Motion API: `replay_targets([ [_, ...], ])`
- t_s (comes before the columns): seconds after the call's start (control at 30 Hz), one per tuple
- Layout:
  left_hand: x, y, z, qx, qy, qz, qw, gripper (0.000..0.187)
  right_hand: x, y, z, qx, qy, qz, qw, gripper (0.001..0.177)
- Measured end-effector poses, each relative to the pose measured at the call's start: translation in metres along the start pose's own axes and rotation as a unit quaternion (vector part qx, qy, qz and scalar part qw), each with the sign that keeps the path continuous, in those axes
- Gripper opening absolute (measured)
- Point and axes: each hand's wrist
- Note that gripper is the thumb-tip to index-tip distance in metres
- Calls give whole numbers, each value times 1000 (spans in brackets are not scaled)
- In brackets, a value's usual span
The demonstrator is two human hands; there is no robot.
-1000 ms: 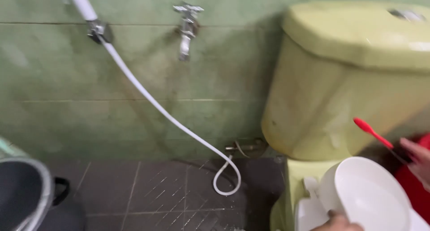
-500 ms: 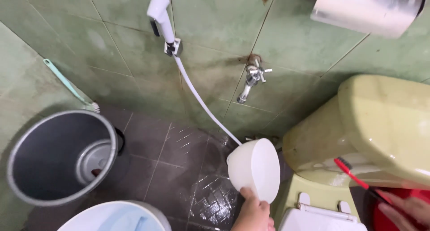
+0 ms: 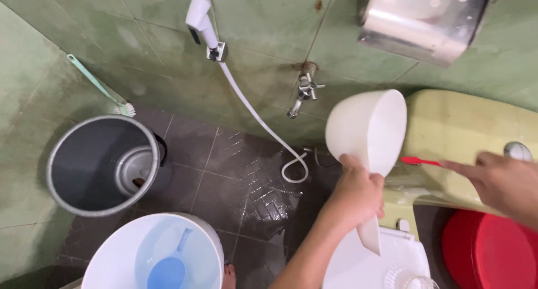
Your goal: Using a small brush and cleaning solution to scrub the exterior and crevices of a toilet tank.
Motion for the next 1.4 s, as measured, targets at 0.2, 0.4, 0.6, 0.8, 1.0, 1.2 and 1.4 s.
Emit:
replay_targets([
  [0.2, 15, 3, -10, 14, 138, -7, 990, 49, 136, -72, -31, 29, 94, -96, 991, 62],
  [0.4, 45, 13, -35, 111, 226, -19, 968, 49, 120, -103, -45, 102, 150, -211, 961, 46],
  [0.6, 60, -10, -86, 137, 235, -23, 962, 45, 59, -130, -63, 220, 206, -256, 918, 31],
  [0.8, 63, -33, -113, 156, 244, -24, 957, 41, 48, -179, -66, 270, 212, -304, 889, 34],
  [1.0, 51, -45, -119, 145, 259, -38, 954, 36, 81, -207, -77, 246, 180, -364, 880, 18],
  [1.2, 46, -49, -114, 126, 273, -39, 953, 33, 92, -217, -83, 247, 179, -391, 868, 15],
  [1.4, 45, -54, -111, 142, 272, -33, 951, 33, 81, -230, -76, 230, 162, -413, 866, 15],
])
Point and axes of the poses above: each hand's wrist, its own y-axis away from the middle knuckle, its own x-axis out of the back of the hand, z = x × y, and after that the axes turned 12 degrees about x, right-handed
